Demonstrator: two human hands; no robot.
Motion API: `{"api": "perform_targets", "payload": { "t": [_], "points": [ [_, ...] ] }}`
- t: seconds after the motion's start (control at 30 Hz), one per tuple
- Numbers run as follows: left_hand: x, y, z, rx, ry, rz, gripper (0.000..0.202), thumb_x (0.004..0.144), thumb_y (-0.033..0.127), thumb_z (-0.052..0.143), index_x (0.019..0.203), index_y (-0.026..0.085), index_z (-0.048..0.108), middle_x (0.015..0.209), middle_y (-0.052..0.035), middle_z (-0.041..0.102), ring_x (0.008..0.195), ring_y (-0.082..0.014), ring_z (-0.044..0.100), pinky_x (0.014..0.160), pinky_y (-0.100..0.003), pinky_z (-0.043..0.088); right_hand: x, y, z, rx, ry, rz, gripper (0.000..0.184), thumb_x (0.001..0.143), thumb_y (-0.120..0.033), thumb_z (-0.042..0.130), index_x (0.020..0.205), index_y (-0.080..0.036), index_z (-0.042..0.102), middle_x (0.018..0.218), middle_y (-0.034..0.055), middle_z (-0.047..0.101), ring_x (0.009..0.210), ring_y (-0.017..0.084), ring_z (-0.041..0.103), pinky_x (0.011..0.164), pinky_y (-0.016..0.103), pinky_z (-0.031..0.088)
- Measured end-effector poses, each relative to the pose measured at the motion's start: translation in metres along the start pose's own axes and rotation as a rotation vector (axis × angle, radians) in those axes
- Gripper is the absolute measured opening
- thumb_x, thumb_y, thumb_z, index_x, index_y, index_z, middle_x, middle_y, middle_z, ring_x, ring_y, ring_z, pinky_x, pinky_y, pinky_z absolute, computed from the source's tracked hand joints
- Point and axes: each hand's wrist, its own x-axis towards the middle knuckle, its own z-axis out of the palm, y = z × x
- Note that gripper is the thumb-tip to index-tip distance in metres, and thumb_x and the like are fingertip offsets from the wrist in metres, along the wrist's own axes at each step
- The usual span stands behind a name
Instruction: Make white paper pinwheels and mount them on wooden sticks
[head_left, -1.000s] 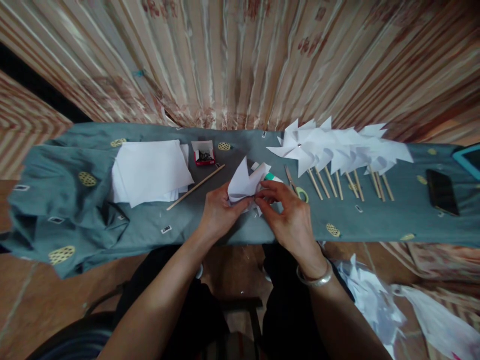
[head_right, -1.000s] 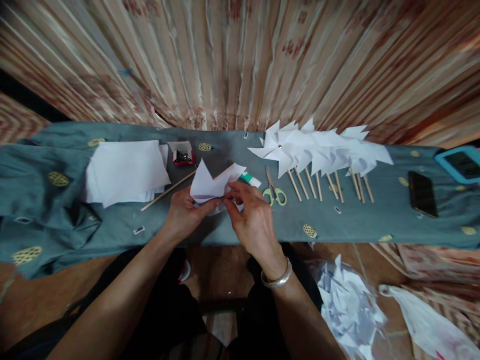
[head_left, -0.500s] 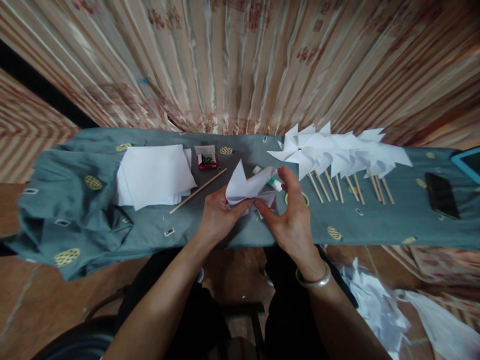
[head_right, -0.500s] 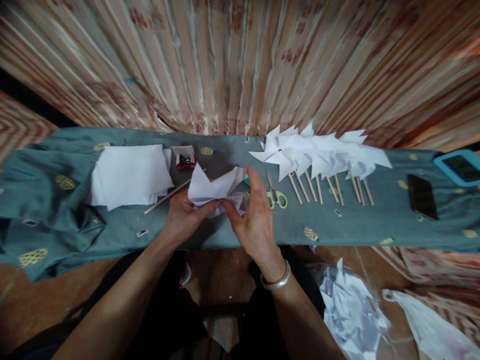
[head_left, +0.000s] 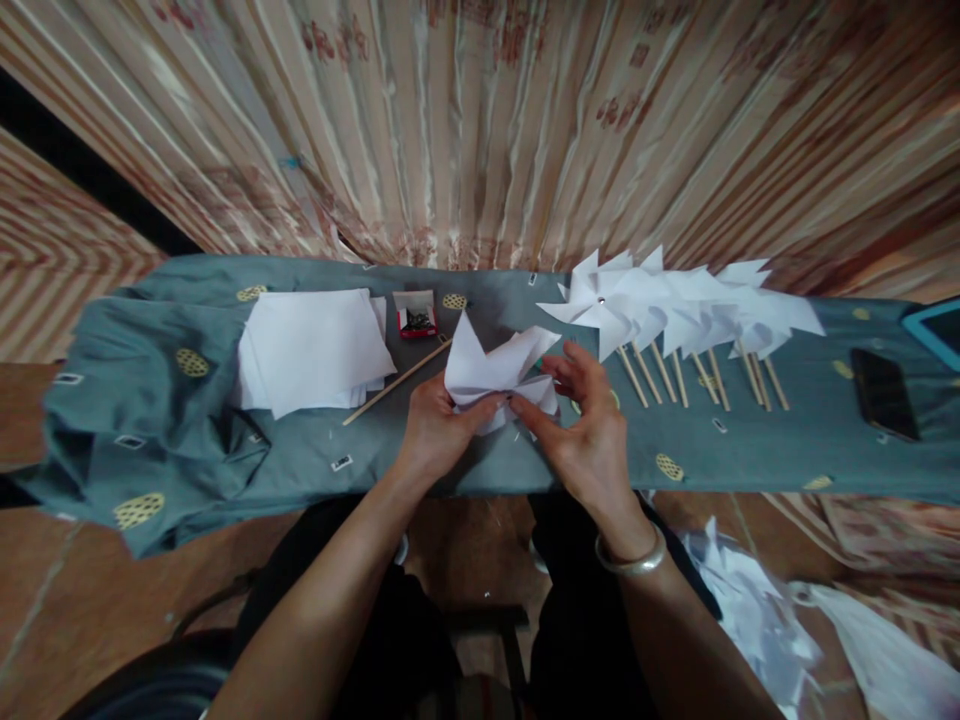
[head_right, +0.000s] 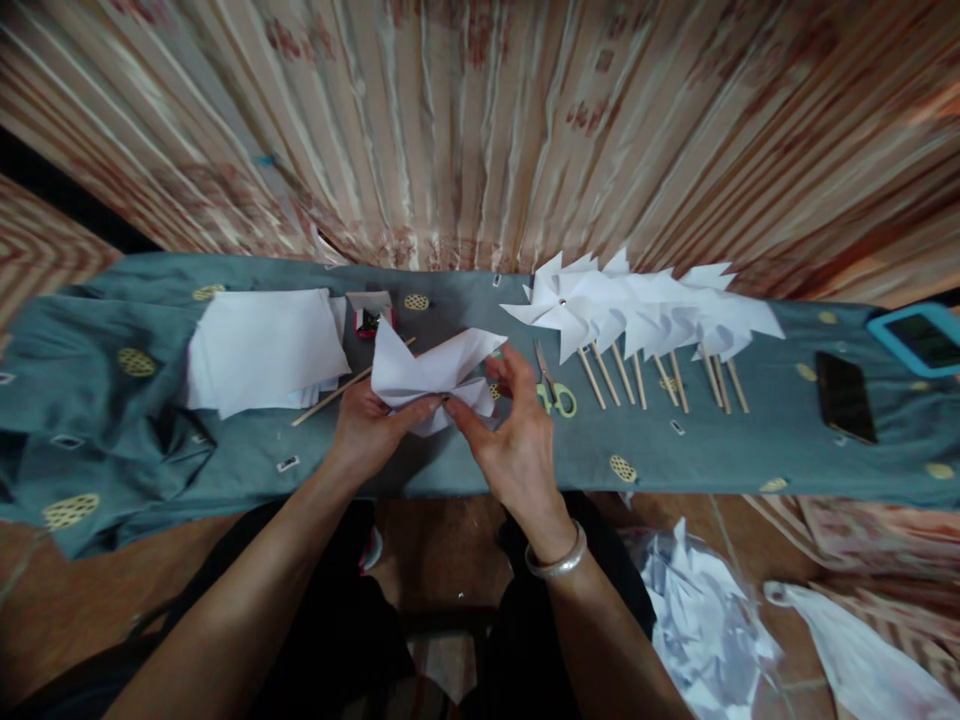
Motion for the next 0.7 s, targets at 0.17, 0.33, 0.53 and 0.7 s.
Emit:
{"api": "perform_targets", "payload": {
  "t": [0.17,0.33,0.53,0.7],
  "points": [
    [0.000,0.005,0.002,-0.145,0.026,-0.066,0.028,0.061,0.030,0.080,0.083,0.014,0.074,0.080,-0.0048,0.077,0.070,-0.0191,0.070,0.066,-0.030,0.056,0.007,0.001,-0.005,0.086,-0.095,0.120,0.033,0.076,-0.042,0.074,0.101,-0.020,0.068,0.094,0.0061,0.074,0.084,0.020,0.067,0.081,0.039,0.055],
    [-0.002,0.006,0.005,-0.178,-0.012,-0.113,0.027,0.060,0.031,0.080,0.079,0.013,0.073,0.077,-0.0047,0.076,0.067,-0.0178,0.068,0.064,-0.029,0.055,0.012,0.000,-0.003,0.439,-0.253,0.294,0.023,0.068,-0.038,0.079,0.080,-0.020,0.072,0.070,-0.0011,0.071,0.060,0.014,0.061,0.057,0.028,0.050],
    [-0.003,0.004,0.005,-0.142,0.006,-0.128,0.030,0.058,0.032,0.080,0.079,0.012,0.074,0.077,-0.0049,0.076,0.067,-0.0184,0.068,0.062,-0.028,0.055,0.012,0.000,0.004,0.579,-0.224,0.421,0.022,0.061,-0.036,0.083,0.069,-0.020,0.071,0.062,-0.0037,0.068,0.053,0.011,0.055,0.053,0.025,0.046],
    [-0.003,0.006,0.006,-0.205,0.031,-0.154,0.033,0.055,0.032,0.082,0.079,0.012,0.074,0.077,-0.0052,0.076,0.068,-0.0190,0.068,0.064,-0.028,0.055,0.011,0.002,0.008,0.606,-0.206,0.473,0.021,0.058,-0.036,0.085,0.068,-0.021,0.073,0.061,-0.0032,0.069,0.053,0.011,0.054,0.053,0.025,0.044]
  ]
}}
